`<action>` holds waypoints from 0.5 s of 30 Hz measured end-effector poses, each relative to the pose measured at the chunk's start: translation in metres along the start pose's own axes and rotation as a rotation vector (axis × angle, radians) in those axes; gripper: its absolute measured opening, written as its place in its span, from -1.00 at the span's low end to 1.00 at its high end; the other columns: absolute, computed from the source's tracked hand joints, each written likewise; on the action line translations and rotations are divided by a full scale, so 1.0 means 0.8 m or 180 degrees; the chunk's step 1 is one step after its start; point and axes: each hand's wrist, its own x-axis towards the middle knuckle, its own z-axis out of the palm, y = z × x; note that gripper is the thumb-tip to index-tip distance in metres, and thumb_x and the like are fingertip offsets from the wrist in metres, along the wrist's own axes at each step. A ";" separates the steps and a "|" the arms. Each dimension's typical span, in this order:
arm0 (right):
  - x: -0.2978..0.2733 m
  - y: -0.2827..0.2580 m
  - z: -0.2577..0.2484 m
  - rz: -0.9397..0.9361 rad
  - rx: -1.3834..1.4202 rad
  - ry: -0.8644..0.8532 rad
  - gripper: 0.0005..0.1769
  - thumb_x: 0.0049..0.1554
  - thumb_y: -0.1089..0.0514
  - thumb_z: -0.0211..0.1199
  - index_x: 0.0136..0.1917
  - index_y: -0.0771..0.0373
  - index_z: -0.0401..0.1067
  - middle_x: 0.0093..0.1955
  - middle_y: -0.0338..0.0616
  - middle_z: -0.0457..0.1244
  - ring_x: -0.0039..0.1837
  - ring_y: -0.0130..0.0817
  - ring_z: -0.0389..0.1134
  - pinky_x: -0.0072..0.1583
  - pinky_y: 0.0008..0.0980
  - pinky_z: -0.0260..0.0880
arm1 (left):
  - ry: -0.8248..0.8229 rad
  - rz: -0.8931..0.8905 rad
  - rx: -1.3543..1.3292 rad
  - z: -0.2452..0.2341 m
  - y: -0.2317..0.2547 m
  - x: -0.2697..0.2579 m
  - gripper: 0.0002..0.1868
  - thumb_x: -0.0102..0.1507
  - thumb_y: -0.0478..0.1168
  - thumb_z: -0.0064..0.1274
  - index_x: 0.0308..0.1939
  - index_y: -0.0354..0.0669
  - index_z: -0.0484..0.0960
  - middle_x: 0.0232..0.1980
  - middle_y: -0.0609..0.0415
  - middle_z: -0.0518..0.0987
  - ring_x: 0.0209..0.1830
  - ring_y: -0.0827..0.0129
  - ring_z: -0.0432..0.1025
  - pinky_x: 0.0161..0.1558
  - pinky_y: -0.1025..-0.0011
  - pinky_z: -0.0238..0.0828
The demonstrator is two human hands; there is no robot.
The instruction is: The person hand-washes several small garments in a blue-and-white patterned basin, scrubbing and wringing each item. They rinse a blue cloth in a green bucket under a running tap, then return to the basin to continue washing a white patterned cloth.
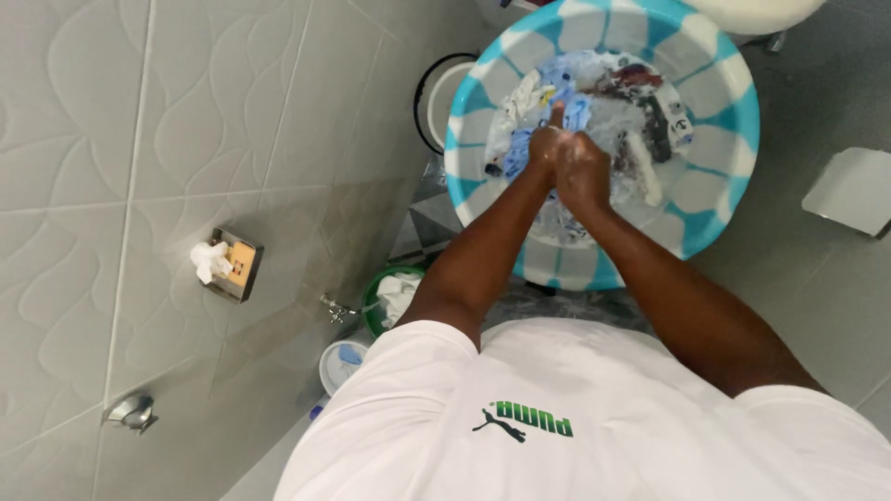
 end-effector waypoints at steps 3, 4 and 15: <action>0.061 0.037 -0.013 -0.0051 -0.0101 -0.0196 -0.55 0.47 -0.06 0.10 -0.07 0.35 0.47 -0.13 0.22 0.35 -0.03 0.12 0.38 0.03 -0.03 0.31 | -0.0093 -0.0165 -0.0418 0.020 -0.005 -0.009 -0.39 0.32 0.13 -0.04 0.23 -0.30 0.58 -0.04 -0.14 0.57 -0.10 0.14 0.40 -0.17 0.06 0.37; 0.070 0.045 -0.020 -0.0047 -0.0150 -0.0276 -0.53 0.51 -0.07 0.09 -0.05 0.35 0.48 -0.10 0.21 0.36 -0.01 0.11 0.38 0.06 -0.05 0.31 | -0.0080 -0.0441 -0.0760 0.029 -0.017 -0.020 -0.43 0.33 0.07 0.02 0.23 -0.31 0.58 0.02 -0.03 0.53 -0.05 0.22 0.33 -0.15 0.10 0.33; 0.078 -0.037 -0.058 -0.0966 -0.0120 -0.0938 -0.78 0.23 0.27 0.19 0.16 0.26 0.44 0.18 0.17 0.34 0.25 0.15 0.37 0.29 -0.03 0.36 | -0.0491 -0.0351 -0.1621 -0.004 -0.011 -0.133 -0.39 0.31 0.11 0.07 0.36 -0.02 0.32 0.14 0.01 0.39 0.12 0.10 0.40 0.04 0.06 0.38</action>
